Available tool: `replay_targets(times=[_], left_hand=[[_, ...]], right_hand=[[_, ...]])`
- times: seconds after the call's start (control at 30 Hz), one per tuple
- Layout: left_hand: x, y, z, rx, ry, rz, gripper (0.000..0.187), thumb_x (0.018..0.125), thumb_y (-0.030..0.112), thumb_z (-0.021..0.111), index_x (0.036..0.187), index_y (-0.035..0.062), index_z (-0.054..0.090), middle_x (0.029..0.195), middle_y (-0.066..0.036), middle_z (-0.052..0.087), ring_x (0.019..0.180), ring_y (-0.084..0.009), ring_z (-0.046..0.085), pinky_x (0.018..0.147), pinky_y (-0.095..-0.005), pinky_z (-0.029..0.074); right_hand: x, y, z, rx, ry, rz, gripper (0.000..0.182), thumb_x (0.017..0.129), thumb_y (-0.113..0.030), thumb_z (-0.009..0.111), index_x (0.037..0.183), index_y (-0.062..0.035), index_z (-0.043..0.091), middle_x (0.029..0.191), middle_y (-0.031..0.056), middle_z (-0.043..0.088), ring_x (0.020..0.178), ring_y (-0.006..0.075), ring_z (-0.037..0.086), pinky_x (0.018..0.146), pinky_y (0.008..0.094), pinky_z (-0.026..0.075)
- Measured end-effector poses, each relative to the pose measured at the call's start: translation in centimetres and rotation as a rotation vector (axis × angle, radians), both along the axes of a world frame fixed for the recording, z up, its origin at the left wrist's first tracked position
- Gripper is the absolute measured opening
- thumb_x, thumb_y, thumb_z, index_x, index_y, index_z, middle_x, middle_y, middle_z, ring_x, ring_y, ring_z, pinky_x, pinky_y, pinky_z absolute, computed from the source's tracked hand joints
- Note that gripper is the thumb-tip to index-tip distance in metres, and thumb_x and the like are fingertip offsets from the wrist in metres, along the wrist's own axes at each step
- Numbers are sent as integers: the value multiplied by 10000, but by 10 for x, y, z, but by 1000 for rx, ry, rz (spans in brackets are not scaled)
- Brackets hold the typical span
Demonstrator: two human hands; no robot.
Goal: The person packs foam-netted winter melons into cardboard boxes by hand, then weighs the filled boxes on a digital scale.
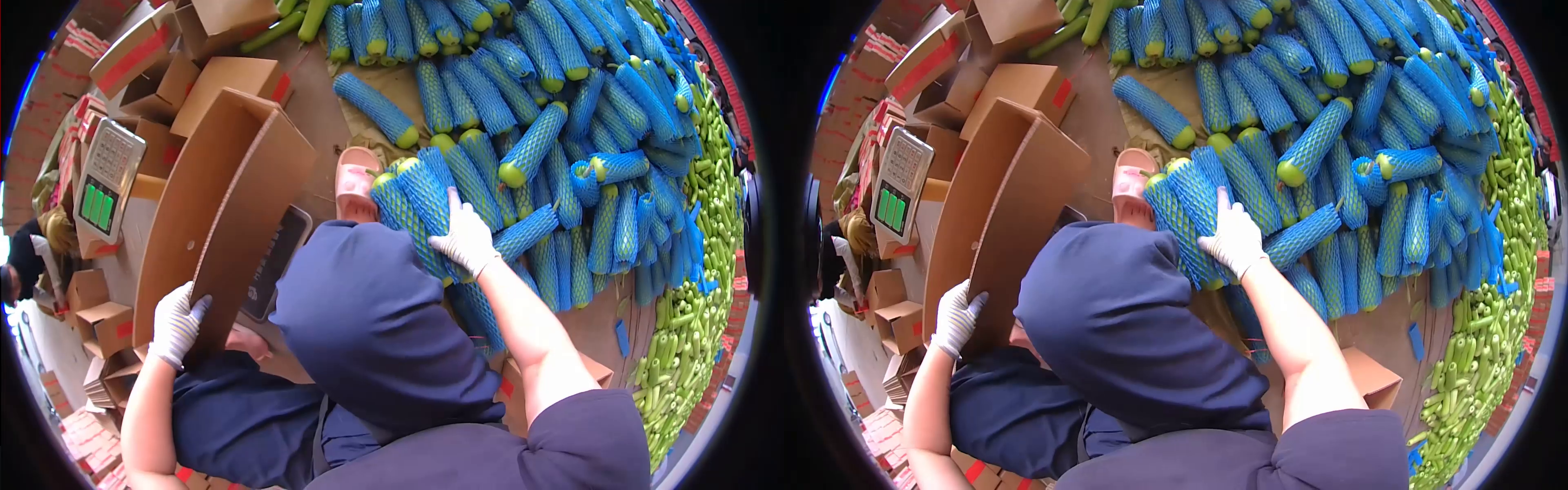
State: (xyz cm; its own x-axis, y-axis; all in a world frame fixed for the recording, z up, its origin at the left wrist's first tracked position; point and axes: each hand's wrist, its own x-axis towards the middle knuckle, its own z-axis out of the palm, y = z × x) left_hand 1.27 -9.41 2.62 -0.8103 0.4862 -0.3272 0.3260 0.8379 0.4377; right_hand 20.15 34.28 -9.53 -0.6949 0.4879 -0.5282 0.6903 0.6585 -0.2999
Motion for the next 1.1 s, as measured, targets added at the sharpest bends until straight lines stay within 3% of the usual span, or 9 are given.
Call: replay_targets(times=[0.1,0.2,0.4,0.53,0.6,0.8,0.93,1.07,1.1], left_hand=[[-5,-12,0,-213,132,-186,258,834,130,680,1088,85,693,1009,-138,702,941,-331,666,849,-370,521],[-6,-15,-4,-232,104,-226,267,827,139,674,1093,124,691,1017,-99,694,958,-308,655,858,-379,517],[-7,-1,-6,-210,22,-221,294,836,117,643,1130,123,664,1044,-131,671,977,-338,638,876,-391,510],[-6,-19,-28,-40,-74,-215,352,831,45,616,1173,125,644,1007,-142,674,857,-347,660,780,-394,533],[-5,-30,-40,-106,3,-284,356,839,19,610,1174,132,652,958,-148,682,851,-317,674,759,-377,540],[-12,-47,-43,-68,-84,-159,382,822,90,639,1201,134,636,1000,-140,692,917,-357,658,816,-407,541],[-21,-37,-47,-208,-138,-205,444,795,62,624,1236,115,619,1045,-182,681,950,-371,650,838,-437,529],[-25,-26,-35,-183,-200,-206,411,829,31,597,1232,112,618,1068,-190,671,944,-385,647,841,-438,525],[-24,-29,-40,-160,-215,-176,419,825,16,595,1233,111,617,1074,-189,667,936,-385,650,838,-438,527]], right_hand=[[8,32,-16,-292,317,-95,911,712,-321,752,1447,28,343,1245,219,595,1136,296,599,986,363,462],[2,52,36,-1059,380,-238,821,719,-311,780,1388,24,442,1269,113,587,1132,193,560,1018,344,421],[-100,3,159,-1328,522,137,835,677,-305,814,1365,14,463,1201,95,616,1122,221,585,1007,373,440],[-208,-83,172,-612,757,813,711,633,-273,788,1251,-25,537,1045,162,666,1004,286,653,877,370,513],[-245,-136,160,-439,580,1115,673,631,-202,782,1224,-9,530,1072,188,649,996,326,645,874,387,502],[-269,-194,44,-70,64,1317,616,647,-278,778,1199,-64,609,1024,170,689,976,348,663,836,415,529],[-254,-168,61,-177,340,1145,391,776,-183,713,1136,-47,645,1081,177,689,1009,349,661,873,396,526],[-187,-70,90,-692,999,234,425,834,-286,693,1158,-19,632,1090,206,675,1011,362,658,867,422,522],[-161,-41,76,-392,908,156,469,832,-277,704,1195,2,602,1105,217,668,1017,361,655,896,412,513]])
